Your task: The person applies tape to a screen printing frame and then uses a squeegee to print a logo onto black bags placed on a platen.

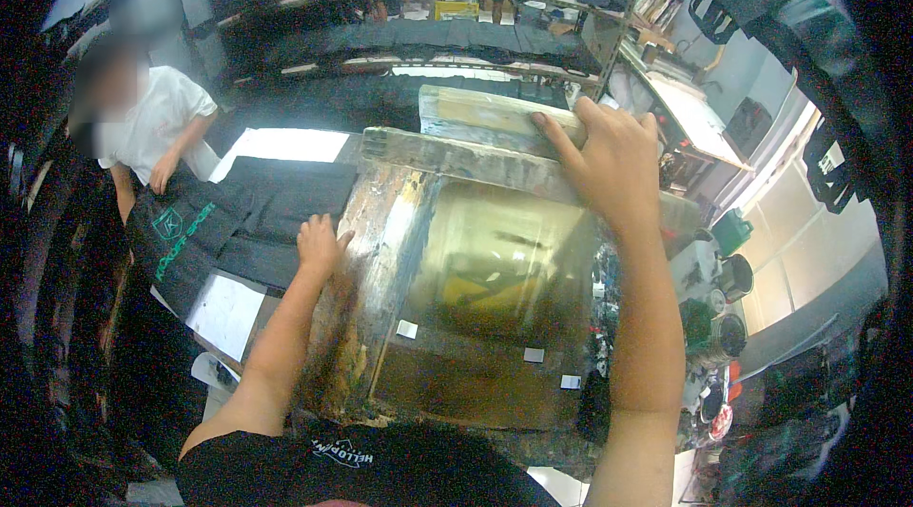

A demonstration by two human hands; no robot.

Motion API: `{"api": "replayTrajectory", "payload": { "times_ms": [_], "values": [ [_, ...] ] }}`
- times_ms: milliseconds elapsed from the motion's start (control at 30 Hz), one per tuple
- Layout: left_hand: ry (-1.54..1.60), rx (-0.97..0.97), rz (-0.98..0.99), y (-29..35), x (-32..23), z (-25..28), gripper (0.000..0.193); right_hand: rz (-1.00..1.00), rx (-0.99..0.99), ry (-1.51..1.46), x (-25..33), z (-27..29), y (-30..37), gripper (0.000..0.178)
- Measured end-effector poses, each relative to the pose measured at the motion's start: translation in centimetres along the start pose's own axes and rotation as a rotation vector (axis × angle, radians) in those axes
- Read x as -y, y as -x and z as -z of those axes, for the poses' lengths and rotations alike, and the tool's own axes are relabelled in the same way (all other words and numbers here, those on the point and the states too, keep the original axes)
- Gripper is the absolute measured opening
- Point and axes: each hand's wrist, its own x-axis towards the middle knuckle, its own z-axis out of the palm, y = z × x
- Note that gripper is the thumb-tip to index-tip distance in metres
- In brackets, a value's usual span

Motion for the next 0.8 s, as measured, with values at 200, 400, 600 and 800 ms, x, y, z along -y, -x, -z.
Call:
{"api": "replayTrajectory", "payload": {
  "times_ms": [200, 400, 600, 800],
  "values": [
    [-0.163, 0.080, 0.139, -0.2, 3.0, -5.4, 0.044, -0.002, -0.021, -0.030, 0.2, 0.2, 0.3, 0.059],
    [-0.052, 0.084, 0.062, -2.0, 5.0, -5.0, 0.034, -0.018, -0.009, -0.054, -0.3, 0.5, 0.7, 0.061],
    [0.392, 0.095, 0.132, -4.5, 8.1, -1.5, 0.034, 0.006, -0.032, -0.075, -0.5, -0.3, 1.3, 0.061],
    [0.663, 0.270, -0.244, -7.7, 3.4, 3.1, 0.042, 0.004, -0.035, -0.045, -0.7, -0.3, 1.5, 0.060]
  ]
}}
